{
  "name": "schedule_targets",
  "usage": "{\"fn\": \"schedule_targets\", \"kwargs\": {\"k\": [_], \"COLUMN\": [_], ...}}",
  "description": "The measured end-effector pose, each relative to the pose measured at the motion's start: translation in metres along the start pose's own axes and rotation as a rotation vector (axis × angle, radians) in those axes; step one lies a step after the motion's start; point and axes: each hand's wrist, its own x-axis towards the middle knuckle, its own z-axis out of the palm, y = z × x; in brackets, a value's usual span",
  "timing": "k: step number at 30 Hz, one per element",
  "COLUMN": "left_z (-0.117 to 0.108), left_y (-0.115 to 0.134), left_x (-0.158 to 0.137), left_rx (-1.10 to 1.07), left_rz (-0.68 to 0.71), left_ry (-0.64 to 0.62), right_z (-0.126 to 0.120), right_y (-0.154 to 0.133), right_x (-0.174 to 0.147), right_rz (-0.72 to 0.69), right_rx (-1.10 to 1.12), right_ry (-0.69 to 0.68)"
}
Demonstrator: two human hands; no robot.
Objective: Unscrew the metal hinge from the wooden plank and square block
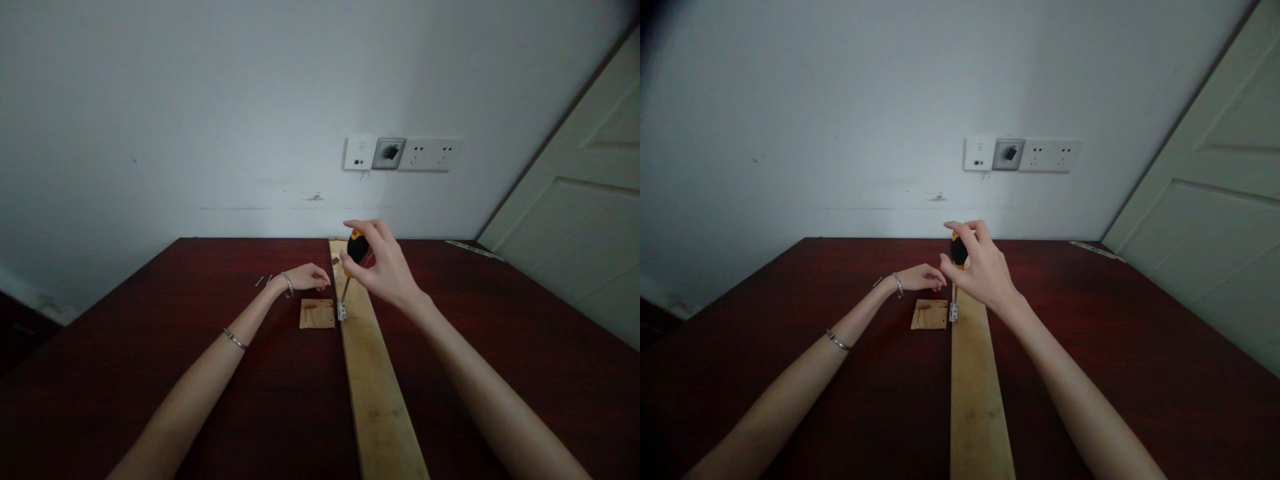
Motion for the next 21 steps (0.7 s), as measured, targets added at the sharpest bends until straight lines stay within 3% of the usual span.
{"fn": "schedule_targets", "kwargs": {"k": [4,14,21], "left_z": [-0.0002,0.0005,0.0007], "left_y": [-0.0023,-0.0031,-0.0031], "left_x": [0.0011,0.001,0.0003], "left_rx": [0.009,0.004,-0.002], "left_rz": [0.002,-0.007,0.002], "left_ry": [0.001,0.0,0.002], "right_z": [0.0015,0.0019,0.0013], "right_y": [0.0032,0.0041,0.003], "right_x": [0.0,0.001,0.0006], "right_rz": [-0.033,-0.041,-0.009], "right_rx": [-0.064,0.027,-0.117], "right_ry": [0.013,0.014,0.003]}}
